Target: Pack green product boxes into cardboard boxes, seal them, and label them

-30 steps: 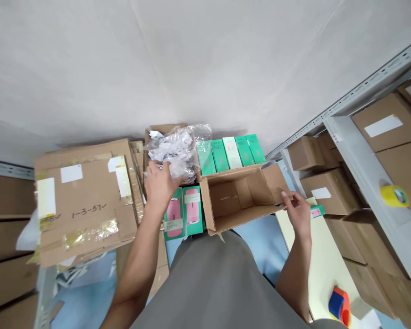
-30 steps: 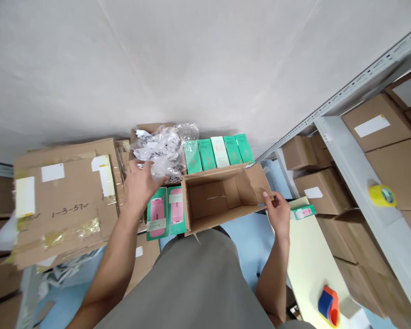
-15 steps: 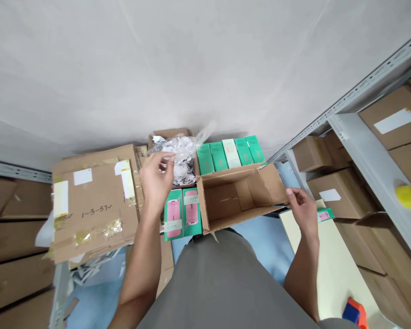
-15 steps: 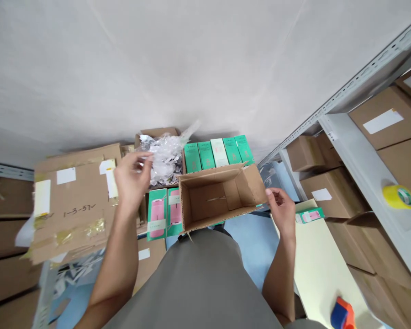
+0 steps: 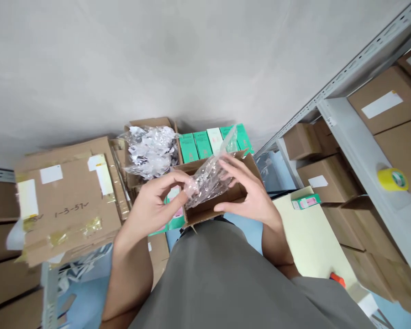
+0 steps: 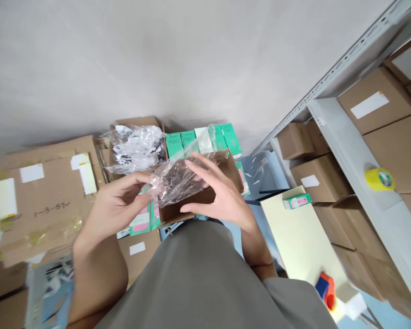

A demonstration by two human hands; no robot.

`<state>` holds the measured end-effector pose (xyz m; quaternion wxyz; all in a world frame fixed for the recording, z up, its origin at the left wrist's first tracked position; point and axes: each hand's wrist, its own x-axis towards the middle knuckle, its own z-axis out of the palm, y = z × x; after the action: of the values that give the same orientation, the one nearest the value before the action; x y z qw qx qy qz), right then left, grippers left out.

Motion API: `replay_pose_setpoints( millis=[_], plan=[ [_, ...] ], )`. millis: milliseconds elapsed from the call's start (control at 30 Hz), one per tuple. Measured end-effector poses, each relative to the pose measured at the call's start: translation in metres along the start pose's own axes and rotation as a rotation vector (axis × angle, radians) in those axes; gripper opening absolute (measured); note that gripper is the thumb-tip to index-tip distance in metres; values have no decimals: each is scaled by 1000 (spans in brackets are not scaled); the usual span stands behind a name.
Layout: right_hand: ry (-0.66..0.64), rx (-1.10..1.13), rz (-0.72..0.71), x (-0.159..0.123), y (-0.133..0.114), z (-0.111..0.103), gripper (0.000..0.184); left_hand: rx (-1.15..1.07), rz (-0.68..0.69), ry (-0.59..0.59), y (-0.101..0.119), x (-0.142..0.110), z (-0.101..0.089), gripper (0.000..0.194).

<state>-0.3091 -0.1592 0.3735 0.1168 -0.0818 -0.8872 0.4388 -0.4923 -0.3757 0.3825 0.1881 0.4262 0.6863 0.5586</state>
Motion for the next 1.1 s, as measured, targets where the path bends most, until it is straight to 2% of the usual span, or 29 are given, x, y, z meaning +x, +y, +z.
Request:
replay_pose_setpoints(
  millis=[67,133,233,267,333,400,500,600,733,800,867,933,1000,1100],
  plan=[
    [-14,-43,40,-2,5,3,99,-21,-37,-44,0,-1,8,12],
    [-15,-91,89,-7,8,5,91,-32,-58,-64,0,-4,11,28],
    [-131,-202,121,-13,4,10,63,44,-37,-123,-3,-8,13,54],
    [-184,-273,141,-13,1,12,53,90,-19,-158,-5,-10,14,53],
    [-283,-442,214,-13,-4,17,40,184,6,-224,-10,-12,17,39],
    [-369,-570,291,-8,-8,21,35,283,-14,-250,-14,-14,23,28],
    [-432,-639,325,1,-9,24,47,457,-81,-207,-14,-19,31,32],
    [-407,-623,284,5,-7,20,64,544,-109,-122,-5,-28,29,38],
    [-275,-560,278,-4,-3,13,52,553,-151,72,-3,-33,2,41],
    [-191,-513,274,-9,0,11,49,586,-228,209,-20,-28,-18,39],
    [-132,-450,256,-13,1,11,50,644,-343,359,-50,-19,-39,38],
    [-128,-396,224,-14,1,13,52,738,-441,407,-86,-7,-57,39],
    [-185,-369,177,-13,0,18,50,772,-483,351,-120,4,-69,45],
    [-304,-383,129,-8,0,26,34,786,-490,182,-155,19,-71,59]
  ],
)
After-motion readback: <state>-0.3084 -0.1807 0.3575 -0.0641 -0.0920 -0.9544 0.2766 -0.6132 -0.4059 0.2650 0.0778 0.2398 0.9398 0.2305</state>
